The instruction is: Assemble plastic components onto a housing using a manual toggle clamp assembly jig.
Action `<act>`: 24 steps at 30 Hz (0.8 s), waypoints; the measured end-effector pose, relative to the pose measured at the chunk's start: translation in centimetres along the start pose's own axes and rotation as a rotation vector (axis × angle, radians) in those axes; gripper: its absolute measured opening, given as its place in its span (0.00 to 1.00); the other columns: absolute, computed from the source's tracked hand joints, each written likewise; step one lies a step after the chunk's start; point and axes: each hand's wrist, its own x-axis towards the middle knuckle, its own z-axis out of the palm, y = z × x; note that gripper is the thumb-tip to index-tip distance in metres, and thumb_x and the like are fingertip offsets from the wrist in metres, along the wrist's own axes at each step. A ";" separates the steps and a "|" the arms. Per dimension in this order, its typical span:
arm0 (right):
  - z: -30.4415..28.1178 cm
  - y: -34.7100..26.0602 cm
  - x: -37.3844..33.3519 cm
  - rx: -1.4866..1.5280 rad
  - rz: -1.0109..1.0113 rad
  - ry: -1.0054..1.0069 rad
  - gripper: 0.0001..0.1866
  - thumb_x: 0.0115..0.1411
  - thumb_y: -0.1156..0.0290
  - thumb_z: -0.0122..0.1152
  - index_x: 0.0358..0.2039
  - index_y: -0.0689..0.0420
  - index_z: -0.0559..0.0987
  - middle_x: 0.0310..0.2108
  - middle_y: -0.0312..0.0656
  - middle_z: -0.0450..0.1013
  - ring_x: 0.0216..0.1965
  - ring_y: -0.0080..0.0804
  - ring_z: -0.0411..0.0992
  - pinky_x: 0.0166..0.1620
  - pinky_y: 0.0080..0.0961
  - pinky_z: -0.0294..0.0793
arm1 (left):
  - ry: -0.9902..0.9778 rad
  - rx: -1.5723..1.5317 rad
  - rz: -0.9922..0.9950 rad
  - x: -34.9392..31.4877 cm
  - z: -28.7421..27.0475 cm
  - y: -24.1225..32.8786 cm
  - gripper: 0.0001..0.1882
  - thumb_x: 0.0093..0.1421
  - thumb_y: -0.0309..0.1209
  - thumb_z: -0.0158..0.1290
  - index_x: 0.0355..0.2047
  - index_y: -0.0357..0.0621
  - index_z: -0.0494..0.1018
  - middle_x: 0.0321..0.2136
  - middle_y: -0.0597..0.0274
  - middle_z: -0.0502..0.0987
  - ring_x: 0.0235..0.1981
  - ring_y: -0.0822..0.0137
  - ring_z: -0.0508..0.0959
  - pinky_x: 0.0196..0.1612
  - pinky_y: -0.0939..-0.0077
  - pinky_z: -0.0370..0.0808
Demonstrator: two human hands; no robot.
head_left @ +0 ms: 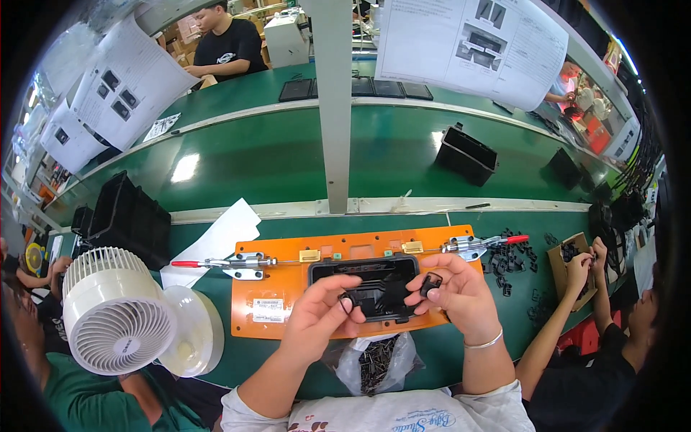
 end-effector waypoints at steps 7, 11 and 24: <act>1.3 0.1 0.7 -0.101 -0.045 -0.018 0.17 0.60 0.81 0.52 0.48 0.56 0.61 0.38 0.50 0.76 0.33 0.27 0.76 0.31 0.16 0.74 | -0.029 -0.036 0.141 -1.0 -1.6 0.2 0.14 0.66 0.25 0.42 0.51 0.38 0.67 0.31 0.59 0.75 0.23 0.75 0.71 0.27 0.85 0.70; 2.2 -0.4 0.4 -0.157 -0.003 0.056 0.19 0.60 0.82 0.52 0.49 0.53 0.61 0.34 0.53 0.76 0.23 0.21 0.71 0.30 0.15 0.73 | -0.040 -0.219 0.085 -1.4 -1.8 0.5 0.14 0.67 0.27 0.41 0.49 0.35 0.68 0.32 0.56 0.75 0.23 0.72 0.71 0.27 0.81 0.70; 2.9 0.4 0.9 -0.179 -0.107 -0.011 0.16 0.57 0.85 0.54 0.47 0.60 0.69 0.37 0.48 0.76 0.29 0.21 0.73 0.35 0.15 0.74 | 0.115 -0.301 0.117 -1.4 -2.1 0.7 0.10 0.67 0.30 0.43 0.46 0.41 0.69 0.26 0.59 0.72 0.18 0.78 0.63 0.22 0.86 0.61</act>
